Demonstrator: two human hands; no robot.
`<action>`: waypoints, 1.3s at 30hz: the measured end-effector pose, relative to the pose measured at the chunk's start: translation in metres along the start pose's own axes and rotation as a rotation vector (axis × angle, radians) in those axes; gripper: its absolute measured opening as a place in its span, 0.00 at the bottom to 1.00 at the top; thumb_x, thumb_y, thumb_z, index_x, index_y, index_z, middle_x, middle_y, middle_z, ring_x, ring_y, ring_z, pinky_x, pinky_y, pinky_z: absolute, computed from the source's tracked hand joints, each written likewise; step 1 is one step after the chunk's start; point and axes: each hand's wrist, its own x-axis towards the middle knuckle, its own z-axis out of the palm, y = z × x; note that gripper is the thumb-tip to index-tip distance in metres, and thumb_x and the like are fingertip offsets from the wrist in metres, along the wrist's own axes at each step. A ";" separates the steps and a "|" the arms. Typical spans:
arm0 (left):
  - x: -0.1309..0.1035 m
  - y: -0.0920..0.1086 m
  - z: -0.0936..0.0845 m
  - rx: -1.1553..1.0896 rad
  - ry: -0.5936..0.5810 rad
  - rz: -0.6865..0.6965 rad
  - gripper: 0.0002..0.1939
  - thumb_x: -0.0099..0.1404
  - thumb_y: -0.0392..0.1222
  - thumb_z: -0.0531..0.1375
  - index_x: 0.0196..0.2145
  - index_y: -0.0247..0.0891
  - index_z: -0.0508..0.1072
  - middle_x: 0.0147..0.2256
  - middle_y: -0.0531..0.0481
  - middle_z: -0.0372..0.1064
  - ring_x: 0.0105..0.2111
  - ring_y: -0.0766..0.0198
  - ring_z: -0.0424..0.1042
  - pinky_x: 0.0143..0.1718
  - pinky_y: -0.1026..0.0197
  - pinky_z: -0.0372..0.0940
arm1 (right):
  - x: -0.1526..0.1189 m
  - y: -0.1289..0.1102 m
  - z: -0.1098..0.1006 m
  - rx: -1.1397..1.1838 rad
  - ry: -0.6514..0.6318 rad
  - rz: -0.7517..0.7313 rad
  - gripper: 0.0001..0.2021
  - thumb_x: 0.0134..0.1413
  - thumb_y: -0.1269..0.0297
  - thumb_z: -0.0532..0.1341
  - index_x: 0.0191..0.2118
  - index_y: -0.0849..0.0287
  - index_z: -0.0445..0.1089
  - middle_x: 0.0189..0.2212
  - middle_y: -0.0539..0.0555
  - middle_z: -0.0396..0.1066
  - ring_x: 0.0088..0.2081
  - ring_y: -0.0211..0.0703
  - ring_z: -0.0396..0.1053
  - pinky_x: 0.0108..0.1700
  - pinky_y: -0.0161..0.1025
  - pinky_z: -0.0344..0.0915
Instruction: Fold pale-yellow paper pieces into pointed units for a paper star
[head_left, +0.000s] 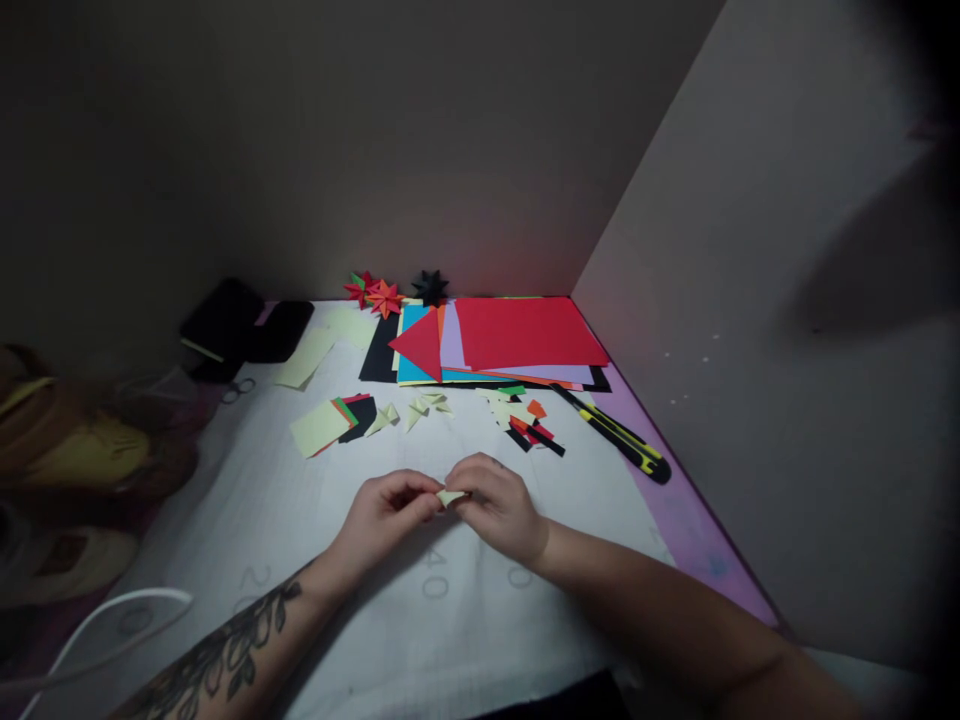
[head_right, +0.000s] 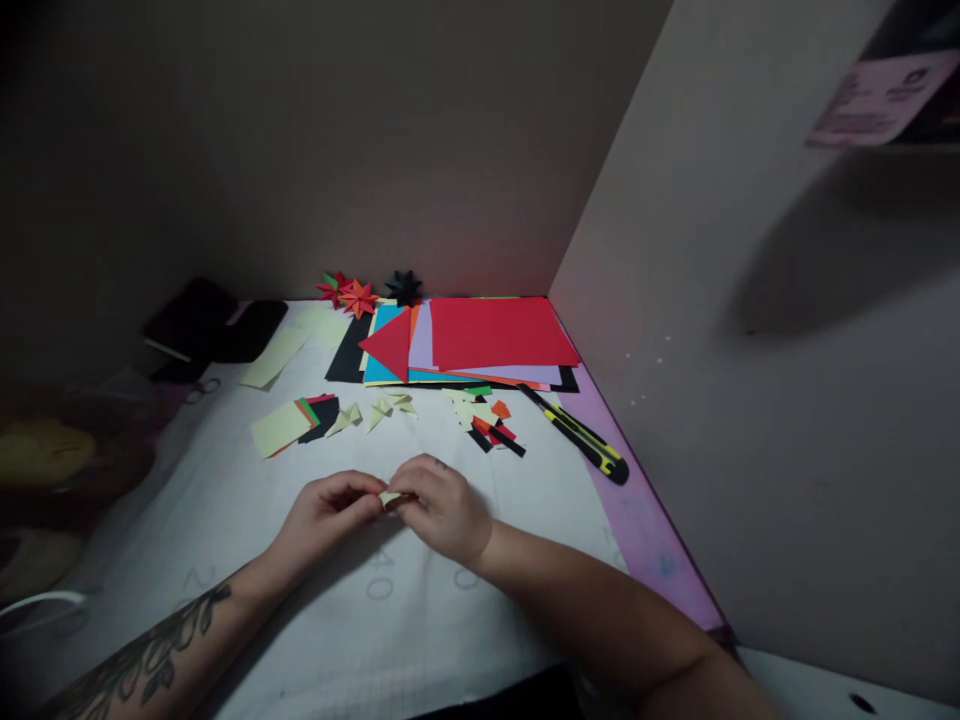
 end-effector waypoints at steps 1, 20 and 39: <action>-0.001 0.001 0.001 0.000 0.001 -0.001 0.06 0.56 0.42 0.65 0.30 0.37 0.78 0.25 0.52 0.75 0.24 0.68 0.70 0.28 0.67 0.65 | 0.000 0.000 0.000 -0.004 0.003 -0.009 0.09 0.53 0.76 0.58 0.35 0.55 0.70 0.31 0.53 0.71 0.35 0.41 0.71 0.37 0.37 0.71; 0.005 0.003 -0.010 0.059 0.021 0.019 0.07 0.56 0.42 0.65 0.31 0.38 0.80 0.35 0.46 0.77 0.32 0.62 0.73 0.36 0.61 0.67 | 0.001 0.006 0.005 0.798 -0.037 0.889 0.14 0.43 0.60 0.70 0.37 0.58 0.73 0.24 0.48 0.70 0.24 0.34 0.65 0.25 0.32 0.60; 0.010 -0.006 -0.005 -0.505 0.055 -0.355 0.15 0.43 0.39 0.74 0.30 0.33 0.79 0.26 0.49 0.74 0.24 0.69 0.69 0.29 0.65 0.64 | 0.006 0.005 -0.002 0.176 -0.164 0.555 0.04 0.51 0.70 0.63 0.32 0.57 0.76 0.31 0.51 0.71 0.34 0.38 0.70 0.36 0.35 0.65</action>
